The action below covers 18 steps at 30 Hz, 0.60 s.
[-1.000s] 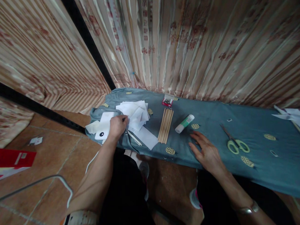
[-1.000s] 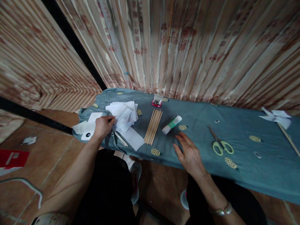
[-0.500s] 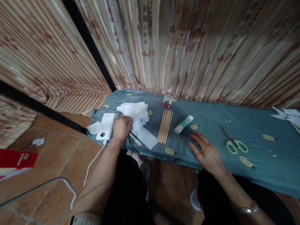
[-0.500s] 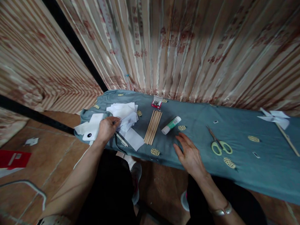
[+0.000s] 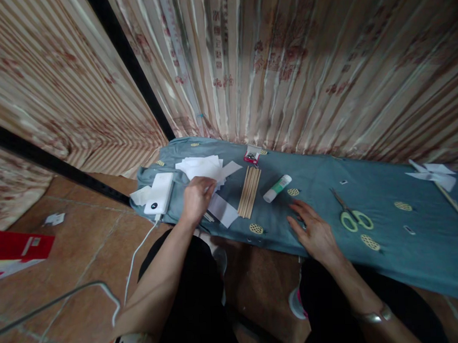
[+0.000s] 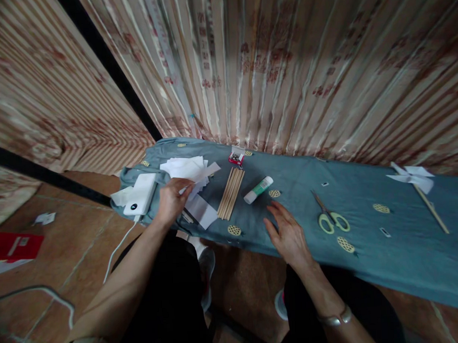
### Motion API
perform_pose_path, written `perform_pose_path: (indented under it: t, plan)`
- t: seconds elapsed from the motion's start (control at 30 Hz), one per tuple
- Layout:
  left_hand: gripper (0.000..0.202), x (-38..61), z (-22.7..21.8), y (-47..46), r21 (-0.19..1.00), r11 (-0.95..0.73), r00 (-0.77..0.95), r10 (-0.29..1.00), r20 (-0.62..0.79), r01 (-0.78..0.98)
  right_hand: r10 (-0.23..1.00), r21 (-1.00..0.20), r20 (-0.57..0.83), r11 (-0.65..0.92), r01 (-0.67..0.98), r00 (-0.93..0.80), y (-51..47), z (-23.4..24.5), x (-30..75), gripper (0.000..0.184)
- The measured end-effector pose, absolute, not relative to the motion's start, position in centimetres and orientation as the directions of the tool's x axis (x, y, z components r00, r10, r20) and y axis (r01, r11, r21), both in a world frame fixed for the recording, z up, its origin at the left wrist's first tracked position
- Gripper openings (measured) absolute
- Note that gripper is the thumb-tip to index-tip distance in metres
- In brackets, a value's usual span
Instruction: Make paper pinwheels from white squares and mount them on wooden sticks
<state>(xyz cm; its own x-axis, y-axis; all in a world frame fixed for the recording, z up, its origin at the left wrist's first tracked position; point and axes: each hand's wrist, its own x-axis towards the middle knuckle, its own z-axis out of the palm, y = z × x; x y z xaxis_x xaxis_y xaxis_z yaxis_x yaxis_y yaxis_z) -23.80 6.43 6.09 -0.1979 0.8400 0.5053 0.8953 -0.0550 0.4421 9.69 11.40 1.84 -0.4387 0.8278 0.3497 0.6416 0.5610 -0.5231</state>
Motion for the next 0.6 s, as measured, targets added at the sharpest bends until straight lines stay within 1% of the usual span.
perform_pose_path:
  t: [0.07,0.13,0.27,0.37,0.47,0.53,0.6]
  plan:
    - [0.022,-21.3,6.2,6.6,0.384,-0.179,-0.072,0.828,0.556,0.906,0.829,-0.531,0.362,0.56,0.636,-0.427,11.3,2.2,9.6,0.044]
    - [0.021,-18.6,6.4,6.7,0.317,-0.285,0.066,0.828,0.557,0.904,0.829,-0.535,0.389,0.559,0.634,-0.402,11.1,2.7,9.6,0.041]
    - [0.023,-13.9,6.4,6.9,0.198,-0.438,0.296,0.817,0.495,0.877,0.842,-0.543,0.436,0.527,0.654,-0.316,10.9,3.7,10.3,0.039]
    - [0.023,-11.3,6.0,7.2,0.159,-0.513,0.4,0.797,0.452,0.844,0.832,-0.506,0.479,0.522,0.687,-0.28,11.0,4.0,11.2,0.049]
    - [0.021,-9.2,5.5,7.5,0.145,-0.554,0.464,0.791,0.398,0.82,0.782,-0.4,0.51,0.585,0.705,-0.359,10.5,4.1,12.1,0.052]
    - [0.019,-8.1,5.2,7.6,0.141,-0.581,0.502,0.783,0.368,0.802,0.744,-0.339,0.495,0.641,0.688,-0.449,9.9,3.9,12.5,0.044]
    - [0.018,-7.3,5.0,7.6,0.153,-0.611,0.538,0.77,0.343,0.777,0.714,-0.297,0.474,0.681,0.669,-0.515,9.0,3.5,12.8,0.031]
